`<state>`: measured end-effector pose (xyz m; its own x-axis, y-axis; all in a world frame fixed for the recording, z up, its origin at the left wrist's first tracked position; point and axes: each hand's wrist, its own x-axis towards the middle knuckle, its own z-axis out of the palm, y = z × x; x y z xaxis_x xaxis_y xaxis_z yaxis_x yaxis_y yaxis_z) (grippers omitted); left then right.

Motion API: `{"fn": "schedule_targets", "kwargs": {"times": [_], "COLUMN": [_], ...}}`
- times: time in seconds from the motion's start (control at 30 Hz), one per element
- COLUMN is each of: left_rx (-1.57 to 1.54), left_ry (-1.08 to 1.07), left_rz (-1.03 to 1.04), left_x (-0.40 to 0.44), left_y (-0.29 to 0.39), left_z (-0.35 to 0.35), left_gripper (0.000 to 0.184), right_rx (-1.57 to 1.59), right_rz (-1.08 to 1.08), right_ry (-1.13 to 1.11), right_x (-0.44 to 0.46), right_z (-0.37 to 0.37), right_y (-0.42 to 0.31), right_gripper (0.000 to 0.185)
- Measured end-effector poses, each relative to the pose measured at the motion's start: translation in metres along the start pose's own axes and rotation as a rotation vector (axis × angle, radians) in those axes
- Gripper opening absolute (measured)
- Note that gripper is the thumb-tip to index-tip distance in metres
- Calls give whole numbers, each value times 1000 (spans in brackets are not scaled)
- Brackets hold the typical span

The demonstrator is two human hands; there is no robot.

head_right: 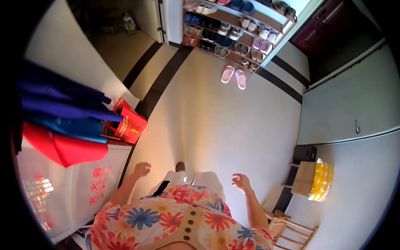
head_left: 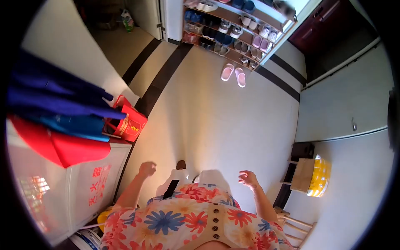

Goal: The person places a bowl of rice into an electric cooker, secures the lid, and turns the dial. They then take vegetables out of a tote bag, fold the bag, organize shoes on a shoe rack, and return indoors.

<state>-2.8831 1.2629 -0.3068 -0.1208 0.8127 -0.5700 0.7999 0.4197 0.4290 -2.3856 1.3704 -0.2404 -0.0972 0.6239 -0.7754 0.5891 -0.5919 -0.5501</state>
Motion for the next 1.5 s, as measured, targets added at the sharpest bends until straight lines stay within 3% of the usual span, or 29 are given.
{"fn": "schedule_targets", "kwargs": {"times": [0.13,0.3,0.47,0.53,0.67,0.8,1.0,1.27,1.33,1.37,1.5], "left_rx": [-60,-185,-104,-115,-197,-238,-288,-433,-414,-439,-418], "left_ry": [99,173,-29,-10,23,-34,-47,11,14,-49,-27], "left_rz": [55,114,70,61,-48,-187,-206,-59,-31,-94,-139], "left_x": [117,225,285,299,339,379,489,609,624,627,633], "left_y": [83,170,233,253,266,267,286,352,364,373,402], "left_z": [-71,-90,-79,-81,-86,-101,-136,-195,-188,-188,-174], "left_gripper": [24,24,25,26,26,25,25,22,22,22,22], "right_rx": [37,-4,51,64,-195,-273,-409,-430,-383,-480,-438], "right_rz": [341,411,383,400,31,-136,-78,7,40,37,101], "right_ry": [-38,-67,-34,3,14,-48,-216,-163,-295,-281,-358], "right_x": [17,74,152,182,279,355,433,519,520,545,570], "right_z": [-31,-101,-203,-247,-298,-298,-298,-329,-338,-341,-360], "right_y": [28,17,-55,-104,-217,-307,-395,-424,-446,-412,-394], "right_gripper": [34,35,32,31,30,29,31,29,31,30,29]}}
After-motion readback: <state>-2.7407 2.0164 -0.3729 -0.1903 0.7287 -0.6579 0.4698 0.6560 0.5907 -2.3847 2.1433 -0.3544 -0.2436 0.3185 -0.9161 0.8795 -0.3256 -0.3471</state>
